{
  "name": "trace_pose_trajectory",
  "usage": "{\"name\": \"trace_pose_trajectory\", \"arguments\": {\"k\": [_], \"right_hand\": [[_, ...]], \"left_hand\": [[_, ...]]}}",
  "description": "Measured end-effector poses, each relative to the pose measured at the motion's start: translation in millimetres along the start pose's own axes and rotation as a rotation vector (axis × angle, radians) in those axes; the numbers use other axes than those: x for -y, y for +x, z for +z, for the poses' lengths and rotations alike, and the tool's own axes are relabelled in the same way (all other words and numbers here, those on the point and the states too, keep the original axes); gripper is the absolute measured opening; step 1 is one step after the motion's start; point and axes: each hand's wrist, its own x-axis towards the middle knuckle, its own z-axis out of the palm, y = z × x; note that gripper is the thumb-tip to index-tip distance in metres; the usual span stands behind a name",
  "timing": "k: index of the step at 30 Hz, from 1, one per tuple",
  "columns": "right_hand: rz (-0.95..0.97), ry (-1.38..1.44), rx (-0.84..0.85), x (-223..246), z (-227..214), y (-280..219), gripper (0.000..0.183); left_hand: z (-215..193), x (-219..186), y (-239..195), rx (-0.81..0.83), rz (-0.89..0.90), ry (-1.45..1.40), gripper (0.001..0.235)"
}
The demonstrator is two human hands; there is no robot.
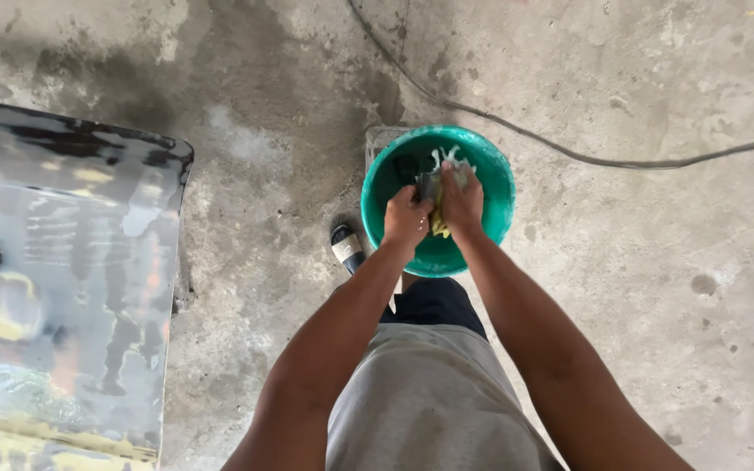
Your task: The person scrubs a large, flat, patterned surface with a yellow sponge and a black scraper. They repeatedly wipe the surface, occasionally dipping the sponge into a green bucket of water to rinse it before resuming scrubbing.
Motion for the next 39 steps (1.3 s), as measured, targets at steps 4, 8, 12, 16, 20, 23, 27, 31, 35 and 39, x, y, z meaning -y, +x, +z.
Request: {"name": "trace_pose_trajectory", "arguments": {"k": [4,8,12,16,20,23,27,31,35,39], "right_hand": [[0.124,-0.337,0.064,19,-1,8,0.047],[-0.015,-0.492,0.191,7,-7,12,0.065],[0.048,-0.796,0.586,-109,-2,54,0.071],[0.001,-1.155,0.767,-225,7,81,0.059],[0.005,-0.98,0.593,-96,-11,33,0.048],[-0.137,-0.747,0.48,8,-42,-4,0.036],[-0.404,-0.527,0.434,121,-89,-66,0.025],[-0.415,-0.227,0.42,130,-113,-86,0.019],[-0.266,0.164,0.316,90,-80,-63,0.025],[-0.549,0.047,0.24,62,-32,-38,0.045]], "left_hand": [[-11,11,8,-0.13,0.075,0.279,0.023],[-26,19,1,-0.308,0.148,0.404,0.028],[-37,16,-10,-0.258,0.065,0.406,0.032],[-43,32,-11,-0.229,0.08,0.397,0.028],[-39,35,-14,-0.213,0.103,0.415,0.03],[-31,38,-3,-0.262,0.092,0.421,0.035],[-20,53,16,-0.351,0.083,0.383,0.038],[-5,53,29,-0.298,0.151,0.305,0.029],[14,29,17,0.005,0.256,-0.289,0.034],[20,-24,-19,-0.012,0.026,-0.233,0.022]]}}
